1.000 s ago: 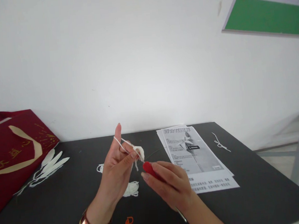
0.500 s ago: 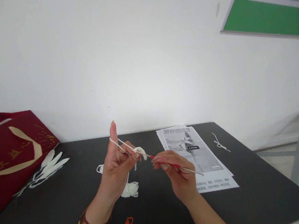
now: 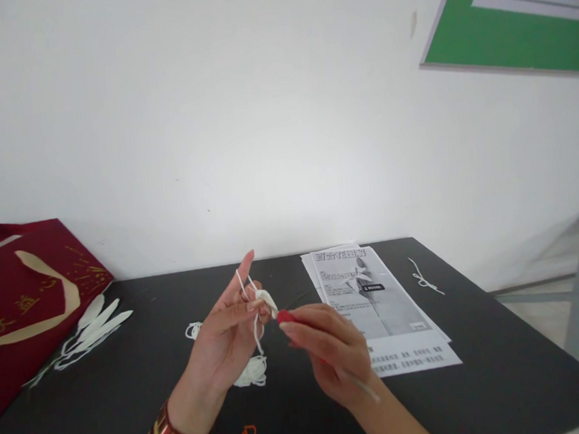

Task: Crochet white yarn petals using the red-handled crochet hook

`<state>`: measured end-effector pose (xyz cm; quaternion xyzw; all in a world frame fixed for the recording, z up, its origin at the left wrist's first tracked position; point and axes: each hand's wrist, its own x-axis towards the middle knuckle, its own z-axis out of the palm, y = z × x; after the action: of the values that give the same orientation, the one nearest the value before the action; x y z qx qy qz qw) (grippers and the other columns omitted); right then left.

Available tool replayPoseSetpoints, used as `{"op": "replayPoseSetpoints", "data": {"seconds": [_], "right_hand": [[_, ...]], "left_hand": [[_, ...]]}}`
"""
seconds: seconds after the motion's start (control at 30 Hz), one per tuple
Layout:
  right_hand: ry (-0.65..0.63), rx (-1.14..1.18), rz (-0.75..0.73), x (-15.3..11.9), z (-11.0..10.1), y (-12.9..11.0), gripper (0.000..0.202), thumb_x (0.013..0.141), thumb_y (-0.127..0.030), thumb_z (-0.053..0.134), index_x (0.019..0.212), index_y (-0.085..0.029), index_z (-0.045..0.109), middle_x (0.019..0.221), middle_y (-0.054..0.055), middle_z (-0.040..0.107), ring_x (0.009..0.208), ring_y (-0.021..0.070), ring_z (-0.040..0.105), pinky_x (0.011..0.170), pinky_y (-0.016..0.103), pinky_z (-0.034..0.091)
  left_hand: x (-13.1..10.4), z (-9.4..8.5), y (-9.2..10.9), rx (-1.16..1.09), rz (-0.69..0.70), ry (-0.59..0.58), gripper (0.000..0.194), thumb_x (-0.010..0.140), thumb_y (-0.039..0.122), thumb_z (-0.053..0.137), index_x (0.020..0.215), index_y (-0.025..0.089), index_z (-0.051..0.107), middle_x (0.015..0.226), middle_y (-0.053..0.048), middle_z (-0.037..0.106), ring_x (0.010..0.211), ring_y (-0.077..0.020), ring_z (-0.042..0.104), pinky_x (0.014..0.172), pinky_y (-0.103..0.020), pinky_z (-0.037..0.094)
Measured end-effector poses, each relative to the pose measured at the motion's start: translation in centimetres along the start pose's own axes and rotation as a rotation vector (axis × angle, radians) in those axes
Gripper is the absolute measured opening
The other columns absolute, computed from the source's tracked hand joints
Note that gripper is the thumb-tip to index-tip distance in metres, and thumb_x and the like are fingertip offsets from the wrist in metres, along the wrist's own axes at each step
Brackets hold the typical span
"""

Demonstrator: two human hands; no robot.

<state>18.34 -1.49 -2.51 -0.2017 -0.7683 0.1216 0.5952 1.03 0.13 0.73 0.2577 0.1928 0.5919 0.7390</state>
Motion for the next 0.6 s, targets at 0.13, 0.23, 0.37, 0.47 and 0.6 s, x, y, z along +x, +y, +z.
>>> {"op": "replayPoseSetpoints", "data": {"seconds": [0.13, 0.23, 0.37, 0.47, 0.6], "right_hand": [[-0.072, -0.368, -0.26, -0.3, -0.2, -0.3, 0.034, 0.089, -0.009, 0.052, 0.122, -0.01, 0.062, 0.1, 0.016, 0.072, 0.096, 0.0244, 0.065, 0.083, 0.038, 0.058], [-0.066, -0.433, -0.252, -0.4, 0.1, -0.4, 0.035, 0.087, -0.008, 0.054, 0.121, -0.011, 0.061, 0.096, 0.015, 0.072, 0.09, 0.0234, 0.066, 0.079, 0.037, 0.058], [-0.024, -0.29, -0.131, -0.6, 0.3, -0.5, 0.043, 0.087, -0.004, 0.05, 0.127, -0.015, 0.057, 0.099, 0.013, 0.07, 0.085, 0.0205, 0.066, 0.068, 0.032, 0.058], [0.023, -0.124, 0.009, -0.5, 0.2, -0.7, 0.049, 0.084, 0.002, 0.051, 0.126, -0.021, 0.058, 0.099, 0.01, 0.069, 0.082, 0.0173, 0.065, 0.066, 0.028, 0.058], [0.041, 0.026, 0.164, 0.0, -0.2, -1.0, 0.045, 0.083, 0.003, 0.054, 0.118, -0.024, 0.063, 0.094, 0.008, 0.068, 0.078, 0.0157, 0.064, 0.063, 0.027, 0.055]], "left_hand": [[0.0, 0.1, -0.2, 0.153, 0.148, -0.029, 0.087, 0.075, -0.001, 0.065, 0.147, 0.034, 0.031, 0.07, 0.005, 0.059, 0.064, -0.0091, 0.056, 0.064, -0.02, 0.049], [0.0, 0.1, -0.1, 0.344, 0.242, -0.086, 0.089, 0.081, 0.003, 0.063, 0.149, 0.041, 0.02, 0.069, 0.005, 0.061, 0.065, -0.0102, 0.057, 0.067, -0.021, 0.047], [0.1, -0.2, 0.3, 0.499, 0.293, -0.126, 0.089, 0.083, 0.007, 0.063, 0.15, 0.041, 0.015, 0.07, 0.005, 0.062, 0.069, -0.0115, 0.058, 0.068, -0.023, 0.045], [0.1, -0.5, 0.6, 0.562, 0.274, -0.128, 0.087, 0.083, 0.009, 0.064, 0.15, 0.039, 0.017, 0.07, 0.004, 0.061, 0.068, -0.0122, 0.058, 0.067, -0.024, 0.045], [0.1, -0.7, 0.9, 0.598, 0.244, -0.126, 0.084, 0.082, 0.011, 0.065, 0.149, 0.037, 0.023, 0.067, 0.004, 0.06, 0.065, -0.0127, 0.057, 0.064, -0.026, 0.043]]}}
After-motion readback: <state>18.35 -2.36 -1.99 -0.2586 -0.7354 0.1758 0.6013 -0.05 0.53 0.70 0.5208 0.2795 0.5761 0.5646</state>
